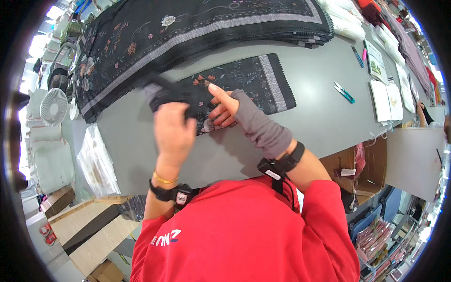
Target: The person repeatedly folds a floral-patterned fabric item on a table, places it into a clear plastic bag, and stacks the packaged item. The person continues this cycle with multiple fabric items throughout the clip.
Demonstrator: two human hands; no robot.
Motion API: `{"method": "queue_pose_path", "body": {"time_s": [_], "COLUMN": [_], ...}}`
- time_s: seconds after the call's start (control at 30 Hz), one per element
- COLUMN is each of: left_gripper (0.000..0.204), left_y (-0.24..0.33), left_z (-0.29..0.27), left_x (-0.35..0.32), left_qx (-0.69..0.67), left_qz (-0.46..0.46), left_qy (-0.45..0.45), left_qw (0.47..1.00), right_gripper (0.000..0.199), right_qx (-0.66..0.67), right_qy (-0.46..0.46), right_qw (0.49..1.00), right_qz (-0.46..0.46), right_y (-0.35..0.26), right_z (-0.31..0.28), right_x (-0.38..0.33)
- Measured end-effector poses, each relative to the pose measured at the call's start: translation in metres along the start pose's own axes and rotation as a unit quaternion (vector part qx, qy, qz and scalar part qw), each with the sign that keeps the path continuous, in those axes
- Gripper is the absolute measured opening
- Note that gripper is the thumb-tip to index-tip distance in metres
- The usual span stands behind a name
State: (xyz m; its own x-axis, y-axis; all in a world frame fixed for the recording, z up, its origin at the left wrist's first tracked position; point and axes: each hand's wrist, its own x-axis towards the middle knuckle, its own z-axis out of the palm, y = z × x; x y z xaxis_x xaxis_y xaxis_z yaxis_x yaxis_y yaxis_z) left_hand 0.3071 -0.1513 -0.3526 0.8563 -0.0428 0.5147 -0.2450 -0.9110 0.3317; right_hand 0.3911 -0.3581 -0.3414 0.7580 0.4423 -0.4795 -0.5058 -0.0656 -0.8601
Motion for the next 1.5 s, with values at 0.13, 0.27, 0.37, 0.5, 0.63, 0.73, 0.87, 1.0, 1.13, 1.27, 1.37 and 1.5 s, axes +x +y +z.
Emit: {"method": "queue_pose_path", "body": {"time_s": [0.13, 0.27, 0.37, 0.5, 0.63, 0.73, 0.87, 1.0, 1.13, 1.27, 1.37, 1.5], "left_gripper": [0.033, 0.048, 0.068, 0.070, 0.060, 0.061, 0.053, 0.044, 0.037, 0.025, 0.027, 0.030], "left_y": [0.027, -0.011, -0.029, -0.023, 0.003, 0.020, -0.005, -0.043, -0.072, -0.084, -0.084, -0.076], "left_z": [0.002, -0.019, -0.033, -0.058, -0.039, 0.008, 0.016, -0.012, -0.021, -0.004, 0.002, 0.000], "left_x": [0.011, -0.029, -0.049, -0.027, 0.011, 0.012, -0.005, -0.011, -0.015, -0.026, -0.031, -0.025], "left_qx": [0.092, 0.183, 0.219, 0.136, 0.019, 0.033, -0.092, -0.531, -0.469, -0.491, -0.519, -0.568], "left_qz": [0.132, 0.064, 0.130, 0.077, 0.029, 0.030, -0.001, -0.388, -0.500, -0.417, -0.417, -0.396], "left_qy": [-0.136, -0.201, -0.295, -0.411, -0.331, -0.275, -0.177, 0.012, -0.058, -0.067, -0.052, 0.007], "left_qw": [0.978, 0.960, 0.921, 0.898, 0.943, 0.960, 0.980, 0.754, 0.726, 0.762, 0.744, 0.721], "right_gripper": [0.035, 0.030, 0.040, 0.061, 0.055, 0.037, 0.024, 0.021, 0.036, 0.051, 0.066, 0.079], "right_qx": [-0.181, -0.200, -0.414, -0.491, -0.609, -0.487, -0.279, -0.486, -0.614, -0.512, -0.560, -0.617], "right_qy": [0.004, 0.082, 0.166, 0.286, 0.370, 0.337, 0.270, 0.055, -0.045, -0.091, 0.001, -0.030], "right_qw": [0.982, 0.969, 0.857, 0.759, 0.662, 0.756, 0.853, 0.742, 0.631, 0.758, 0.737, 0.640], "right_qz": [-0.046, -0.120, -0.258, -0.317, -0.234, -0.279, -0.348, -0.458, -0.472, -0.394, -0.378, -0.456], "right_y": [0.018, 0.045, 0.044, 0.022, 0.029, 0.034, 0.000, -0.012, 0.015, 0.013, -0.006, -0.003], "right_z": [-0.009, 0.004, 0.002, -0.061, -0.120, -0.110, -0.049, 0.047, 0.112, 0.075, 0.034, 0.044], "right_x": [0.019, 0.025, 0.012, -0.020, -0.039, -0.028, -0.015, -0.005, 0.000, -0.003, 0.020, 0.048]}}
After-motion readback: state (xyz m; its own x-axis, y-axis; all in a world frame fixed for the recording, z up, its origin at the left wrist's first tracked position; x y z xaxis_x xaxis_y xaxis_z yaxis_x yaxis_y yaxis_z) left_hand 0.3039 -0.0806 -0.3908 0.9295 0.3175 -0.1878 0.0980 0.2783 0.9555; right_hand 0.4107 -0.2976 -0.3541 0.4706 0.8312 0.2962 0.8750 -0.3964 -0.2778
